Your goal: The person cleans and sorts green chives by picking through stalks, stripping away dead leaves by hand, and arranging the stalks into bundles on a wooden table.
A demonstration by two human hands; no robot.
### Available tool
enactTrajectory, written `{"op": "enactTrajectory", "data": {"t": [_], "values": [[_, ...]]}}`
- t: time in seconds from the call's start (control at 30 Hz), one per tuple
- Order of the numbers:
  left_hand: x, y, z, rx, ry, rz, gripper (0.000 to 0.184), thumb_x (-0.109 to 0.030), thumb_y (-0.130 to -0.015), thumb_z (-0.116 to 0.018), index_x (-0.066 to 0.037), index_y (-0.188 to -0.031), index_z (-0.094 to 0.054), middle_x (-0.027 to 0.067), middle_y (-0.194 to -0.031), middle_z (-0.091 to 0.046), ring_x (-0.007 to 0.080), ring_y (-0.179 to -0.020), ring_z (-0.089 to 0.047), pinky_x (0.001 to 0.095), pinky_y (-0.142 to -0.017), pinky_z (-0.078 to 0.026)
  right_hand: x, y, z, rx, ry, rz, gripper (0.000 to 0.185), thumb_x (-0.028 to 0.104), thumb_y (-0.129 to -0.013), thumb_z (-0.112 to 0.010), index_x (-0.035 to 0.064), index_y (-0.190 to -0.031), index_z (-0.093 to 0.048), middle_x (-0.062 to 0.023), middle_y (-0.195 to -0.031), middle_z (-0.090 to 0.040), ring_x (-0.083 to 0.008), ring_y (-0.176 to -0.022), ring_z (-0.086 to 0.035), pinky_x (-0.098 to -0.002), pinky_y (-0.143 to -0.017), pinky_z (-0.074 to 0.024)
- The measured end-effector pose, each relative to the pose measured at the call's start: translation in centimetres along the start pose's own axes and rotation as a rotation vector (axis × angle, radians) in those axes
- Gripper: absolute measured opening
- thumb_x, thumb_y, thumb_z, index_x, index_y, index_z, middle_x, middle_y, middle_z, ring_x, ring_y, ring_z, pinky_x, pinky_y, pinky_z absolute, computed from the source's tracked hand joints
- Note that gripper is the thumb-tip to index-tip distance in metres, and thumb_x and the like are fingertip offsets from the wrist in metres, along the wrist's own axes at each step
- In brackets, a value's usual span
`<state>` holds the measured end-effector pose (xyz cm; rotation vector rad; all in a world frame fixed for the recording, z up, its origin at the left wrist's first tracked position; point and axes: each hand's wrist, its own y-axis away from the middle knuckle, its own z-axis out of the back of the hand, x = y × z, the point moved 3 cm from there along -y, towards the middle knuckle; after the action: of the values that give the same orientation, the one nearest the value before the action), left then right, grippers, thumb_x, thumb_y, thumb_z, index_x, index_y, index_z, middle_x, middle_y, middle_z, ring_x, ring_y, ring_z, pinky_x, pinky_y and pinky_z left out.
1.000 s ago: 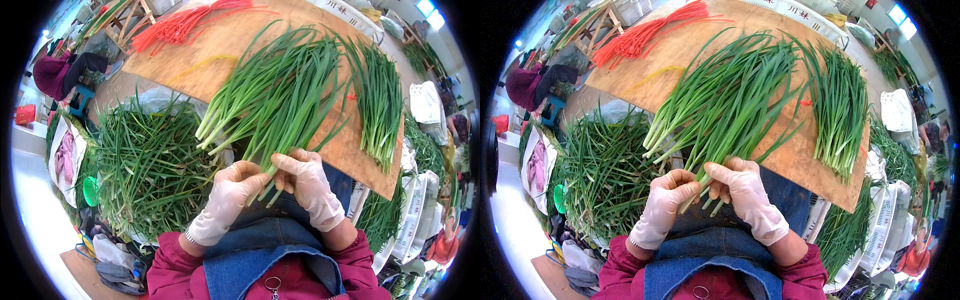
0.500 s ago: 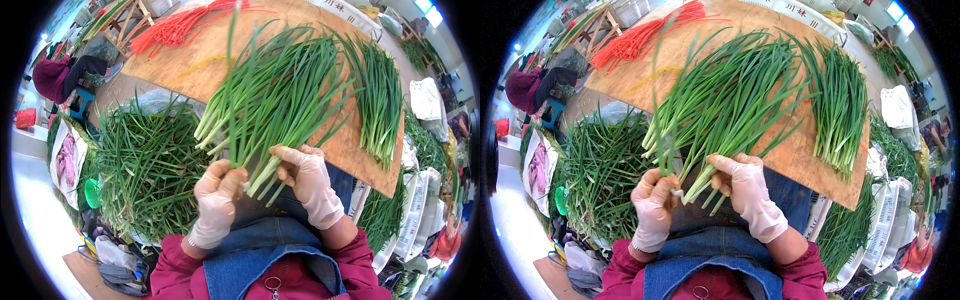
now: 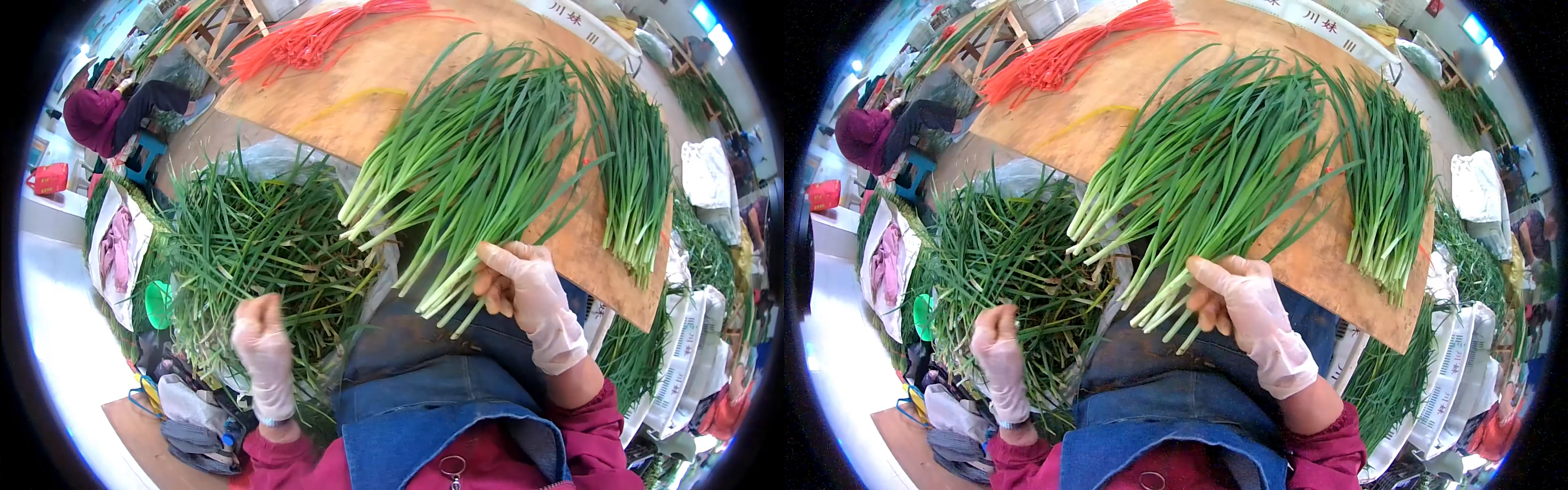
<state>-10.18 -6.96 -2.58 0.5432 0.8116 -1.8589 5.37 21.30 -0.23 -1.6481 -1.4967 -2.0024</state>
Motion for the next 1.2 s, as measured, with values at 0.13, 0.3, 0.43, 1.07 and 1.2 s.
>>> {"op": "enactTrajectory", "data": {"t": [0.13, 0.3, 0.43, 1.07, 1.2], "values": [[-6.6, -2.5, -4.8, -0.026, 0.040, -0.371, 0.016, -0.002, -0.072, -0.069, -0.001, -0.086, -0.061, 0.0143, -0.081, -0.058, 0.0277, -0.070, -0.057, 0.0342, -0.061, -0.046, 0.4, 1.1, 1.3, -0.032, 0.066, 0.022, 0.028, 0.025, -0.086, -0.059, -0.0001, -0.075, -0.060, -0.0054, -0.056, -0.057, -0.0087, -0.036, -0.047, -0.0193, -0.032, -0.0301], [-8.0, -4.6, -9.0, 0.113, -0.105, -0.427, 0.012, -0.009, -0.073, -0.067, -0.003, -0.081, -0.059, 0.0126, -0.068, -0.055, 0.0312, -0.066, -0.055, 0.0395, -0.058, -0.044, 3.1, 1.5, 0.1, -0.024, 0.052, 0.182, 0.023, 0.022, -0.085, -0.060, 0.0002, -0.079, -0.061, -0.0046, -0.058, -0.059, -0.0076, -0.038, -0.048, -0.0190, -0.033, -0.0306], [-9.5, -3.6, -7.7, 0.003, 0.135, -0.433, 0.011, -0.003, -0.072, -0.067, -0.003, -0.080, -0.060, 0.0120, -0.067, -0.054, 0.0302, -0.062, -0.055, 0.0382, -0.056, -0.044, 4.1, -0.3, -2.9, 0.093, 0.117, 0.157, 0.027, 0.024, -0.084, -0.062, -0.0021, -0.088, -0.061, -0.0052, -0.064, -0.061, -0.0080, -0.045, -0.052, -0.0194, -0.036, -0.0323], [-9.5, -1.1, -6.0, 0.117, 0.363, -0.301, 0.011, 0.003, -0.075, -0.063, -0.004, -0.083, -0.059, 0.0086, -0.065, -0.058, 0.0173, -0.053, -0.056, 0.0276, -0.051, -0.046, 2.1, -1.9, -2.9, -0.002, -0.266, 0.075, 0.011, 0.006, -0.079, -0.060, -0.0032, -0.085, -0.057, -0.0117, -0.072, -0.063, -0.0083, -0.043, -0.050, -0.0185, -0.034, -0.0286], [-8.3, -1.4, -4.8, 0.485, 0.887, 0.563, 0.004, -0.002, -0.081, -0.061, 0.000, -0.083, -0.062, -0.0009, -0.063, -0.055, 0.0051, -0.049, -0.044, 0.0184, -0.045, -0.033, 1.7, -1.9, -2.6, 0.039, -0.264, 0.010, 0.013, 0.006, -0.078, -0.061, -0.0024, -0.087, -0.056, -0.0088, -0.068, -0.059, -0.0080, -0.039, -0.046, -0.0196, -0.033, -0.0279]]}}
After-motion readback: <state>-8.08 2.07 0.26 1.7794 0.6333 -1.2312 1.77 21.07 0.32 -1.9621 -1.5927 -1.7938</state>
